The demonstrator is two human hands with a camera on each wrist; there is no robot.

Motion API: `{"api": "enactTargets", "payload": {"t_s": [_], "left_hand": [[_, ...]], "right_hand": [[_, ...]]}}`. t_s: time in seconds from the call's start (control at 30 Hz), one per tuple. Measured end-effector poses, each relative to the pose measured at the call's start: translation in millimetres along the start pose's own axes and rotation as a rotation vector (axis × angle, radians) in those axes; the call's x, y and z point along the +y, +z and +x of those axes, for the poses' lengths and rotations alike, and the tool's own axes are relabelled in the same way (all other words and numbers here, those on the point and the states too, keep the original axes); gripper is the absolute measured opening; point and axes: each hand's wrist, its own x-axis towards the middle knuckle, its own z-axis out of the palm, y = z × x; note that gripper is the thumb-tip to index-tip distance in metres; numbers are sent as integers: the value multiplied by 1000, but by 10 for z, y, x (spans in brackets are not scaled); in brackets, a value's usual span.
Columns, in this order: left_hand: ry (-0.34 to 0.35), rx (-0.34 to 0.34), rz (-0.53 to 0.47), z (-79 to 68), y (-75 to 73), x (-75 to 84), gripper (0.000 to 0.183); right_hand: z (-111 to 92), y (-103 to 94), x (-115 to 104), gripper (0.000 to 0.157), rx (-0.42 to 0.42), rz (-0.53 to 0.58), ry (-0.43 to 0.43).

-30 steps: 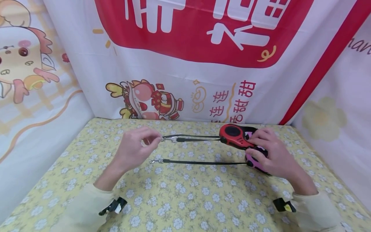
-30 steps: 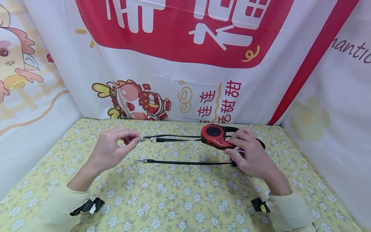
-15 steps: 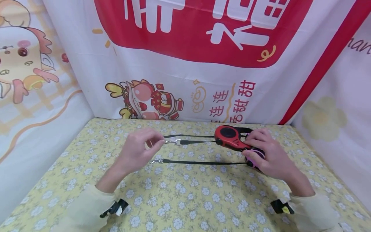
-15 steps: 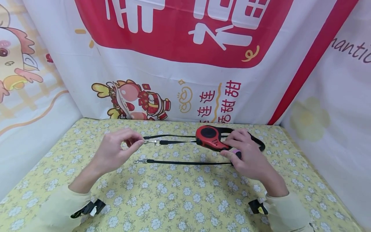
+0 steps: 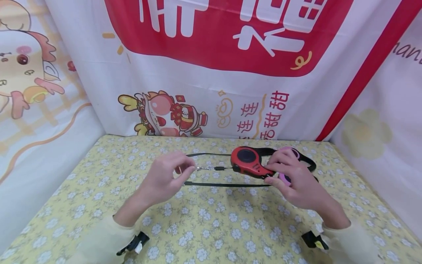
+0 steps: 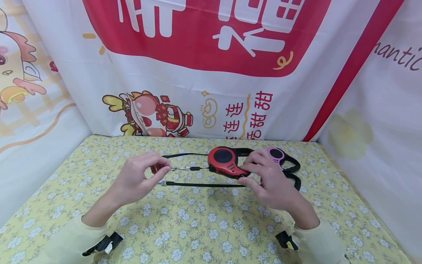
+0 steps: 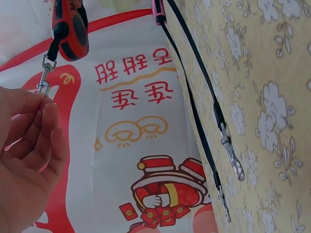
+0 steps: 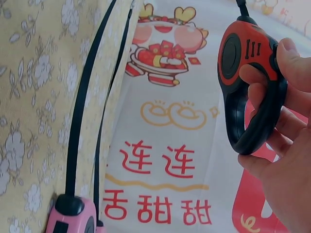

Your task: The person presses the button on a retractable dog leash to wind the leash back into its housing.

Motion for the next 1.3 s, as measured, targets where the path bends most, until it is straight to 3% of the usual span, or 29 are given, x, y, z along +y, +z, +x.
{"api": "enactTargets", "payload": {"t_s": [0.27,0.53,1.1,1.3], "left_hand": [[13,-27,-24,-8,80,83,9],[-31,-13,-39,-12,75,95,6],[-80,-19,-122,-19,127,121,8],[-108,-42,-164,1,193,184,28]], "right_hand": [[21,56,-75,21,6,24,-46],[39,61,-98,19,23,9,-62],[31,-32,-80,25,64,-75,-34],[-30,-143,-40,32,81,-78,18]]}}
